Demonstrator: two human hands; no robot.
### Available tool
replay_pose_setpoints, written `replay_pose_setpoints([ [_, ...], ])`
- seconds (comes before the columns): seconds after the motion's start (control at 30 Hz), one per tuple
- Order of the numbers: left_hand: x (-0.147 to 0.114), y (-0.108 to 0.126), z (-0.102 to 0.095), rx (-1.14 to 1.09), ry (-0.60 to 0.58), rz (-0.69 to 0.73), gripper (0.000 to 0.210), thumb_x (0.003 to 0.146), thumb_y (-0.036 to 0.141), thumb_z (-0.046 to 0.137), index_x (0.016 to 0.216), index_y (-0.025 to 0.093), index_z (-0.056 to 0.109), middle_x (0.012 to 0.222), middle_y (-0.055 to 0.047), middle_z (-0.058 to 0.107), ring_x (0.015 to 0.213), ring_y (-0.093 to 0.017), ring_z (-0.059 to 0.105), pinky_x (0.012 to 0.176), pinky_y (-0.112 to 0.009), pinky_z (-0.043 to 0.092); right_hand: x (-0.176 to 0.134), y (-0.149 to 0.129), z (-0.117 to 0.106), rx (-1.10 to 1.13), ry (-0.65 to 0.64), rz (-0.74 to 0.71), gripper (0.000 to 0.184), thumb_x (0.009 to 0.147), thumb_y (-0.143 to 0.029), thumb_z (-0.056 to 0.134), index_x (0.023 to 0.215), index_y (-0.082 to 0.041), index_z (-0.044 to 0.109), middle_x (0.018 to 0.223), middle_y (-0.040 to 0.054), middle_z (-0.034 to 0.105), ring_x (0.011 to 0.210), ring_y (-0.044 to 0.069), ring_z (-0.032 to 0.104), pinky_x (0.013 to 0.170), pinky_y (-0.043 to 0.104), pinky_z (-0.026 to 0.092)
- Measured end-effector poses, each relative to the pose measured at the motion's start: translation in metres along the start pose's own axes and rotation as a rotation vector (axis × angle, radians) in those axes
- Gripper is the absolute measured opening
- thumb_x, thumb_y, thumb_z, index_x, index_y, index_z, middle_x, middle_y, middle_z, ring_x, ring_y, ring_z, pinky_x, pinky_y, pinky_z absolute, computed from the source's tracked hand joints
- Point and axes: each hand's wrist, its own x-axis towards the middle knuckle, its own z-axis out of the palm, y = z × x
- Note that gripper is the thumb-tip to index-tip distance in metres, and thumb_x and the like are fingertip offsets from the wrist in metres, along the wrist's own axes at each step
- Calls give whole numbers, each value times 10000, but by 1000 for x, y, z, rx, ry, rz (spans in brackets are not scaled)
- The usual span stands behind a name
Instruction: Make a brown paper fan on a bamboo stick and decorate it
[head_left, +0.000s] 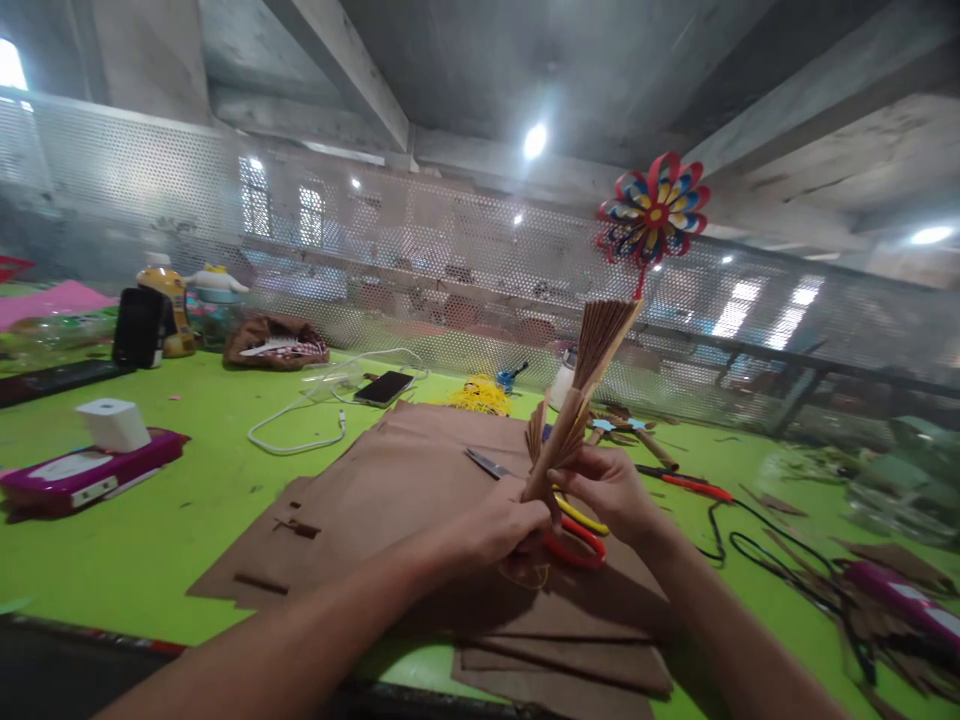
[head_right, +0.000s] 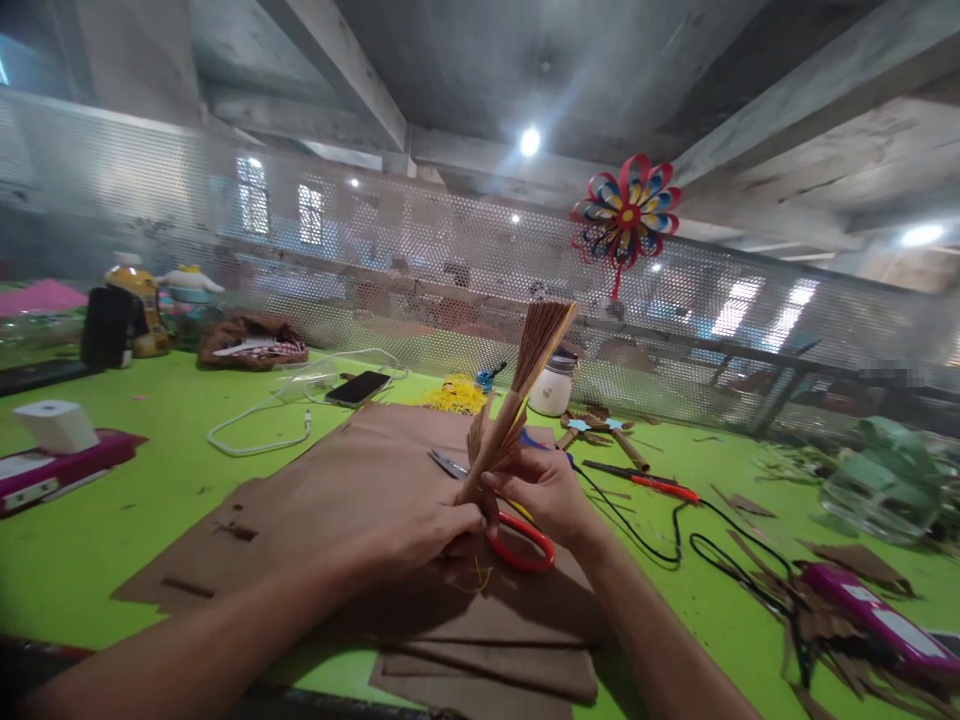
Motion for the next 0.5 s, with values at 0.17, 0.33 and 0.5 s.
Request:
replay_pose_setpoints([
  [0.17, 3, -5, 2, 39, 38, 5, 85, 586, 206, 413, 546, 212, 337, 410, 73, 303, 335, -71, 285, 350, -214, 249, 1, 5, -1, -71, 34, -80, 82, 737, -258, 693, 743, -194, 744, 681, 15, 697, 605, 138, 605, 593, 246, 499],
  [0.33, 3, -7, 2, 38, 41, 33, 63, 579, 195, 404, 540, 206, 355, 408, 69, 320, 342, -70, 288, 356, -212, 246, 1, 11, -1, -127, 47, -127, 84, 751, -257, 684, 756, -208, 752, 671, 12, 702, 593, 136, 603, 573, 237, 486],
  [0.5, 3, -4, 3, 41, 105, 42, 33, 590, 165, 413, 599, 195, 401, 402, 83, 332, 336, -62, 288, 358, -194, 258, 2, 18, -2, -130, 44, -124, 83, 742, -264, 694, 724, -202, 745, 652, 19, 704, 569, 142, 608, 542, 236, 488],
])
